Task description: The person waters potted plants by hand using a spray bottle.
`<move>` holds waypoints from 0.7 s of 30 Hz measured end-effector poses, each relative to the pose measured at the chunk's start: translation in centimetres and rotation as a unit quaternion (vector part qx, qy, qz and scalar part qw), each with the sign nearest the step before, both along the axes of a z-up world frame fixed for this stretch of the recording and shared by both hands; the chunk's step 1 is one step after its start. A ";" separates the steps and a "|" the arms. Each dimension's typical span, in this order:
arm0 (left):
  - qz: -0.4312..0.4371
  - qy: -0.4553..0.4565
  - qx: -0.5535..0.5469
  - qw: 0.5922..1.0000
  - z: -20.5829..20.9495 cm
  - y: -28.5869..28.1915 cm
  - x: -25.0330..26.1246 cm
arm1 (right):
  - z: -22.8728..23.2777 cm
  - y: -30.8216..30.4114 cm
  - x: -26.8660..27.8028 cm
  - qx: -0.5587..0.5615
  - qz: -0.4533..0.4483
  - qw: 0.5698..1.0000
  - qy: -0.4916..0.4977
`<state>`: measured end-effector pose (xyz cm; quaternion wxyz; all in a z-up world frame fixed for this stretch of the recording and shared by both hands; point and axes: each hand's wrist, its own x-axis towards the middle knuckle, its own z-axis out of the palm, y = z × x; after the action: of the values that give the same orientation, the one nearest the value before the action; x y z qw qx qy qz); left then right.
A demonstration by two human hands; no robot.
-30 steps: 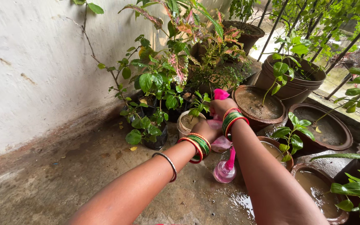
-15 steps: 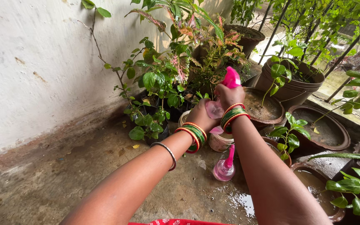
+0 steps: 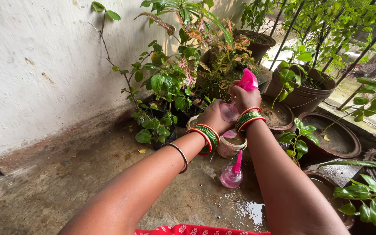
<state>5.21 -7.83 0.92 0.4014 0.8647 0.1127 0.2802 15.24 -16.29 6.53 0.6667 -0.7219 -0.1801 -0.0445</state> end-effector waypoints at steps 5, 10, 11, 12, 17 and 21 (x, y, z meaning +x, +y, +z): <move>-0.001 0.024 -0.009 1.000 0.5 -0.5 -0.3 | 0.1 -0.4 0.0 -0.029 -0.010 1.000 -0.002; -0.018 0.012 -0.017 1.000 0.5 -0.4 -0.6 | -0.9 0.0 1.3 -0.001 0.001 1.000 -0.002; -0.020 0.005 -0.017 1.000 0.6 -0.3 -0.5 | -1.1 0.2 1.7 0.021 0.011 1.000 -0.008; -0.022 -0.001 -0.018 1.000 0.7 -0.3 -0.4 | -1.3 0.2 2.0 0.041 0.020 0.999 -0.012; -0.027 0.023 -0.019 0.999 0.6 -0.2 0.0 | -1.7 0.3 2.6 0.069 0.026 0.997 0.005; -0.032 0.016 -0.010 0.999 0.4 -0.4 1.2 | -1.6 -0.5 2.6 0.074 0.001 0.997 -0.007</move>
<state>6.37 -8.24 1.30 0.4166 0.8682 0.0940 0.2527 17.85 -16.75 4.91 0.7167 -0.6703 -0.1818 -0.0625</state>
